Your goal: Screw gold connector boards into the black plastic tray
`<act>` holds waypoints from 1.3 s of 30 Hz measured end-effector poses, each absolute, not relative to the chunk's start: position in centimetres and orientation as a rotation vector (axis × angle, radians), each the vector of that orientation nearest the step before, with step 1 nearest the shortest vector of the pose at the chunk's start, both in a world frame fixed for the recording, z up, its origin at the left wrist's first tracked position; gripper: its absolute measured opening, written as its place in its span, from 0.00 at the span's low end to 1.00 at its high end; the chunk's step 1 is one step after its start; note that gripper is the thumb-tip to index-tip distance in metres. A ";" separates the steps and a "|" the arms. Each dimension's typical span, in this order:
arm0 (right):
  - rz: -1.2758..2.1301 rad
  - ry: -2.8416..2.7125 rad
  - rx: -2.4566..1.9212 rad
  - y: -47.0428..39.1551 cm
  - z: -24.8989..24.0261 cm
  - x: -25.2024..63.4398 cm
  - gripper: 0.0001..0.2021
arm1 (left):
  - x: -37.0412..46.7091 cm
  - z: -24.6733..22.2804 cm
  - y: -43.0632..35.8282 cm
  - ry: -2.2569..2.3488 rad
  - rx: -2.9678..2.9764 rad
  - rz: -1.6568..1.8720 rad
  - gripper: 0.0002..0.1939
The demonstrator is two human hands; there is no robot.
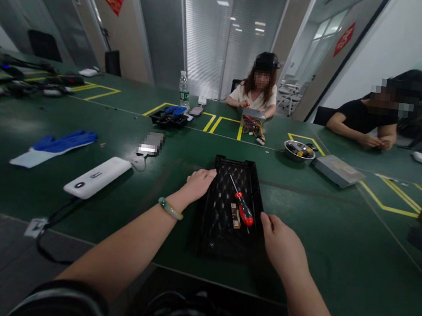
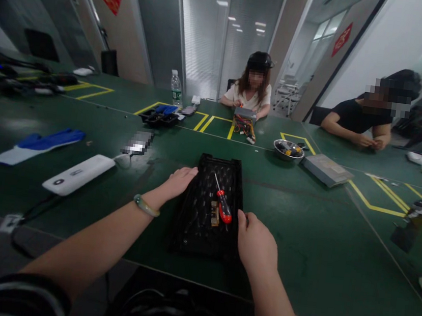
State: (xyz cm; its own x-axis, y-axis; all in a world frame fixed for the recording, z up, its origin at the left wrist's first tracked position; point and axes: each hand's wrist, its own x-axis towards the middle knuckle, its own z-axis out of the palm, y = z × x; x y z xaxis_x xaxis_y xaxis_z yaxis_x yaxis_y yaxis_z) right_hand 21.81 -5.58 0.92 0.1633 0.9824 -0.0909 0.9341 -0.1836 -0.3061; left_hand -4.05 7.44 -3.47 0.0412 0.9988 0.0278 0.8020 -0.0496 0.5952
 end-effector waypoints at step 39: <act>0.731 -1.671 -1.463 2.9 -2.2 22.2 0.22 | -2.7 2.1 -1.5 0.781 2.659 -0.069 0.13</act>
